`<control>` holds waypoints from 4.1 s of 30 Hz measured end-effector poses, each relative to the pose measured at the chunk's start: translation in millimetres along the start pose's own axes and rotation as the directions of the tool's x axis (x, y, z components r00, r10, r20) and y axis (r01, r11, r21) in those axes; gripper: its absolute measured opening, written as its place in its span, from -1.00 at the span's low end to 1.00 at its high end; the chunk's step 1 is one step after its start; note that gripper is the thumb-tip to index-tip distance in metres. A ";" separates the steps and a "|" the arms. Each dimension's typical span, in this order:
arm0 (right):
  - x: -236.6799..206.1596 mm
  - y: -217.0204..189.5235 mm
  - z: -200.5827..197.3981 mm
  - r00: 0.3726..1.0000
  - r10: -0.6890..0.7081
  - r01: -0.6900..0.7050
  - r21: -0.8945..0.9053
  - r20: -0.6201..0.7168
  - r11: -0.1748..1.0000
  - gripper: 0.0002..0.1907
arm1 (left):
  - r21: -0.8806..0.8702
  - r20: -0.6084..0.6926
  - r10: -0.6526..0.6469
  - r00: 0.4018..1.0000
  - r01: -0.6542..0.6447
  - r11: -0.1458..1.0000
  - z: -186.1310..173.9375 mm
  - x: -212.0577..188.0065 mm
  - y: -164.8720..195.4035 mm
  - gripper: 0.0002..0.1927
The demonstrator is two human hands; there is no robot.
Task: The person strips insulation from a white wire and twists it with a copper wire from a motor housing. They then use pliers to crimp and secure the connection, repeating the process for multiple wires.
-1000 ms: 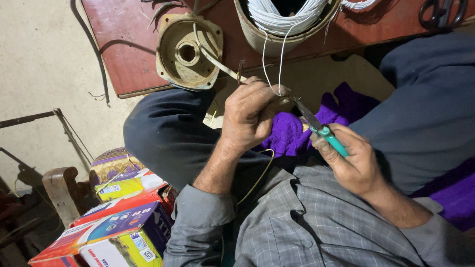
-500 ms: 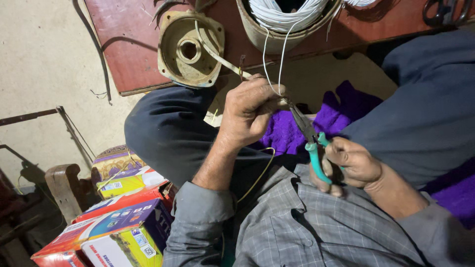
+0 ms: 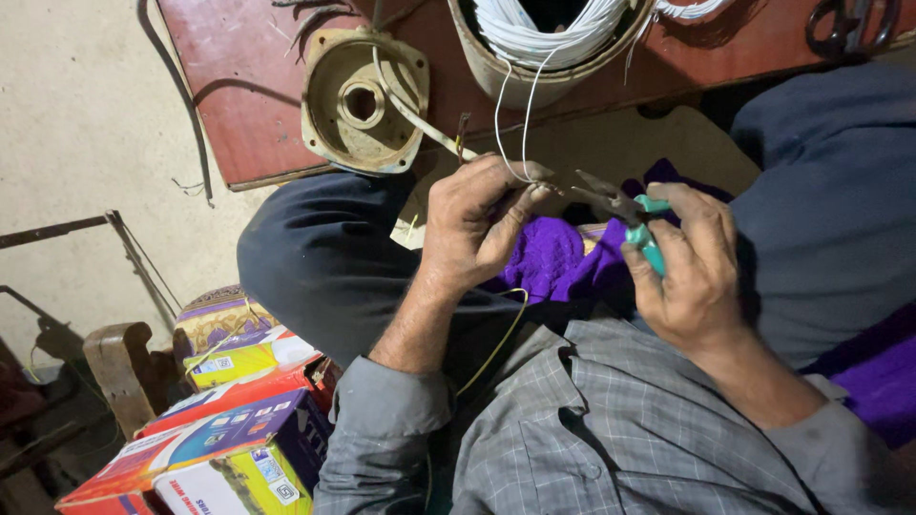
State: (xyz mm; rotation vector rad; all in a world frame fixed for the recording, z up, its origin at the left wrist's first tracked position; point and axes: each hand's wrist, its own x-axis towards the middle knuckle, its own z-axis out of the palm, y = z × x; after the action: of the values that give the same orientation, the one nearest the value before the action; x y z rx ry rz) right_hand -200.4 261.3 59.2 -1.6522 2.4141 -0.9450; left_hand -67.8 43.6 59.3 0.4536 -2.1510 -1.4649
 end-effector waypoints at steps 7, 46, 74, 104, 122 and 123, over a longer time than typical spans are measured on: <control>-4.5 3.7 13.3 0.996 -0.084 0.081 -0.165 -0.011 0.983 -0.76 | -0.046 -0.012 0.004 1.000 -0.004 0.999 1.6 0.3 -0.4 -0.83; -36.4 54.0 25.8 0.648 -0.210 -0.760 0.640 0.732 -0.114 -0.58 | -0.198 0.053 -0.009 0.999 0.019 0.980 -1.5 1.6 -5.7 -0.88; -23.0 32.0 6.7 0.811 0.107 -0.512 0.607 0.576 0.608 -0.70 | -0.126 0.088 -0.029 0.996 0.040 0.991 -0.8 2.3 -2.6 -0.87; -32.5 31.5 6.1 0.721 0.117 -0.689 0.691 0.683 0.216 -0.71 | -0.154 0.082 -0.057 0.995 0.070 0.986 -2.6 0.8 -0.2 -0.89; -30.1 26.3 9.3 0.778 0.108 -0.619 0.726 0.619 0.300 -0.59 | -0.128 0.084 -0.025 0.996 0.036 0.991 -0.6 0.6 -8.8 -0.82; -32.9 29.0 13.7 0.715 0.069 -0.699 0.708 0.696 0.101 -0.55 | -0.127 0.091 -0.046 0.995 0.057 0.990 -0.7 0.2 -9.9 -0.80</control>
State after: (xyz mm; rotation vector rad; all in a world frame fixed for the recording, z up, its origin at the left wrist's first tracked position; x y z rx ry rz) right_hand -205.2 290.4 24.0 -0.4921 1.1364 -1.2452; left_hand -67.6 39.4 50.3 0.4077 -2.1094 -1.6698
